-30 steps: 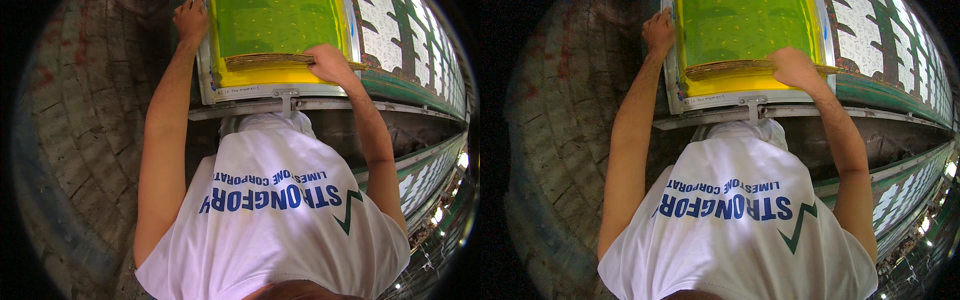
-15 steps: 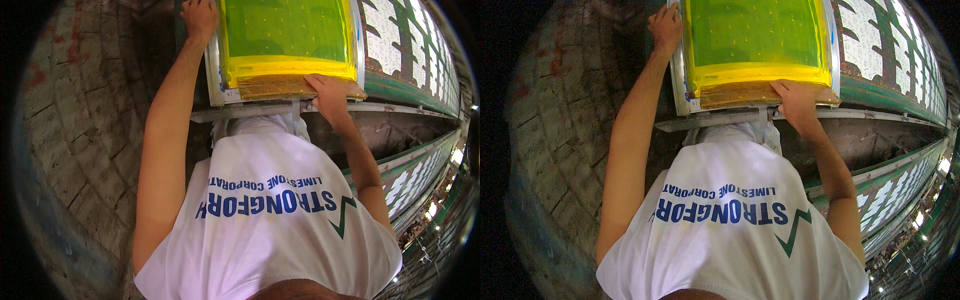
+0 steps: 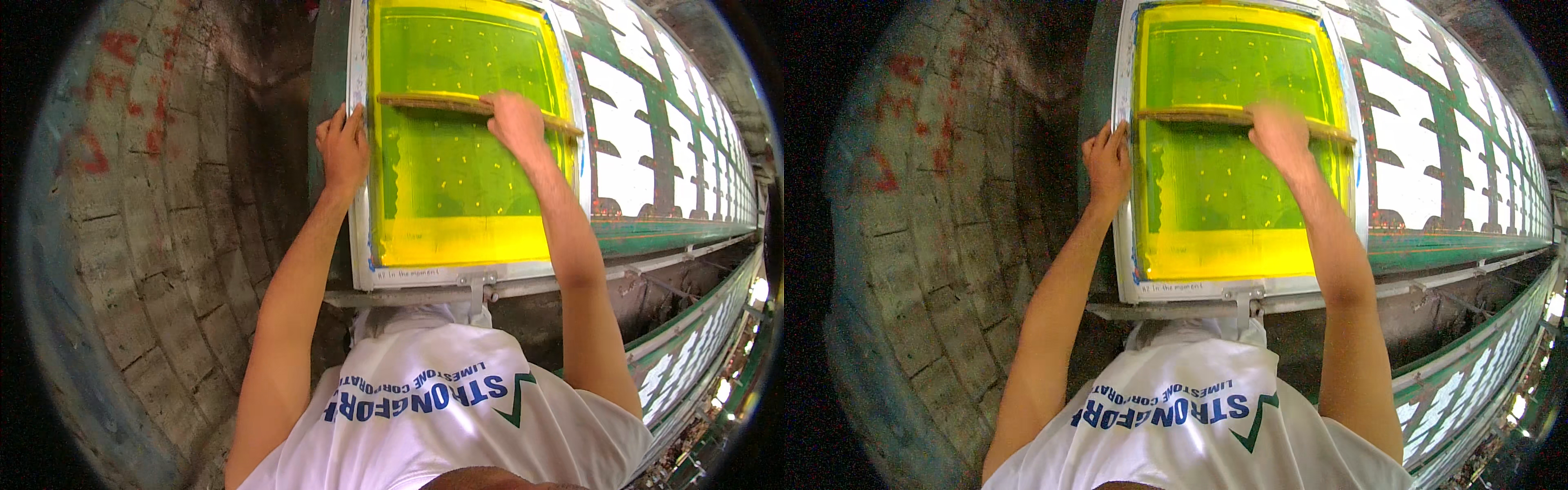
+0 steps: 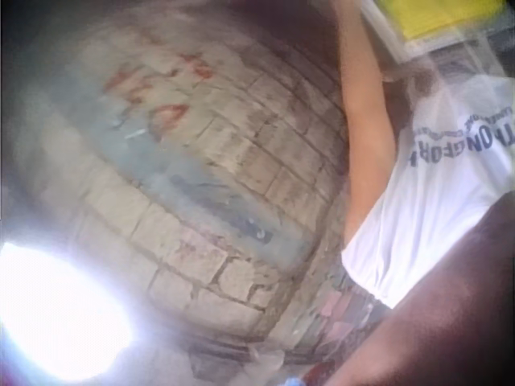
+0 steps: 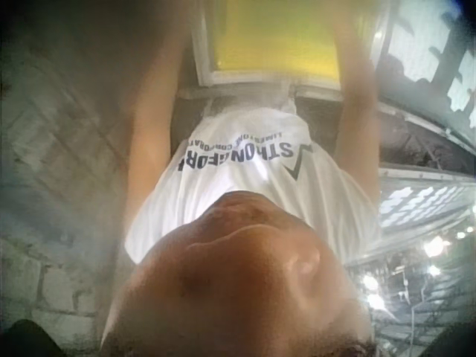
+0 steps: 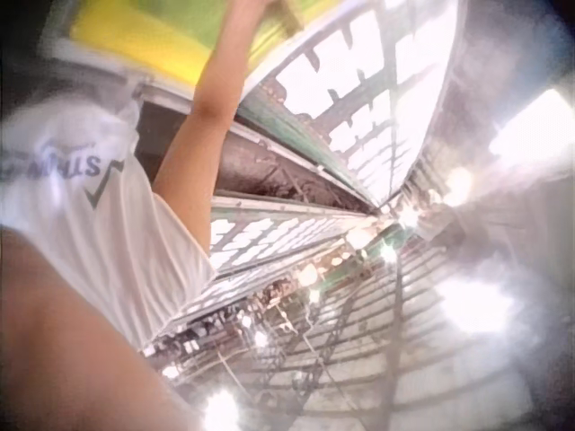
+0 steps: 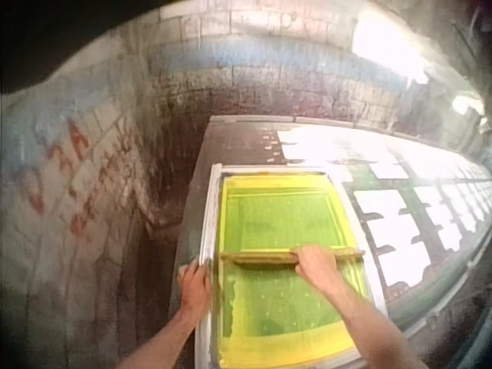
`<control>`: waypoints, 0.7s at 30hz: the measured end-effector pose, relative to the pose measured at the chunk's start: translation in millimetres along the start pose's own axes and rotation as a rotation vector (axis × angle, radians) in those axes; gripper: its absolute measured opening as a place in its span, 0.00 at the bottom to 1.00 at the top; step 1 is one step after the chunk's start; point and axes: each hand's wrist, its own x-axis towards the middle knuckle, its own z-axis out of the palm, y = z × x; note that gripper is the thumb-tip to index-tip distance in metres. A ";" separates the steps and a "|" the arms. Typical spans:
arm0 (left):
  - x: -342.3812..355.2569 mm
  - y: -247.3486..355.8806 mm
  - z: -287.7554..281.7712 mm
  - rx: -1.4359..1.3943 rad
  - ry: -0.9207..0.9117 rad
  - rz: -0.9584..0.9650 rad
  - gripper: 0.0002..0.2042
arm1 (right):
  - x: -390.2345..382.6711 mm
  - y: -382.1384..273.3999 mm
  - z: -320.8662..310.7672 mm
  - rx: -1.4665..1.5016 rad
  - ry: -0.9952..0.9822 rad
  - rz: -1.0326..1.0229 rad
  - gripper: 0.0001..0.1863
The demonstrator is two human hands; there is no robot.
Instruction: The person repeatedly uses a squeegee to pull green ink across a screen-printing frame, then lifts and repositions the frame to continue printing on a patterned surface.
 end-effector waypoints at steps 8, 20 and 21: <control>0.5 5.5 -4.1 0.016 -0.035 -0.048 0.21 | 172.0 54.7 20.1 -0.047 -0.030 0.002 0.13; -1.3 8.7 -6.3 0.019 -0.018 -0.037 0.21 | 185.9 56.2 23.3 -0.085 0.000 -0.016 0.15; -4.6 9.5 -7.4 0.022 -0.034 -0.042 0.21 | 182.9 56.9 20.9 -0.070 -0.072 -0.016 0.15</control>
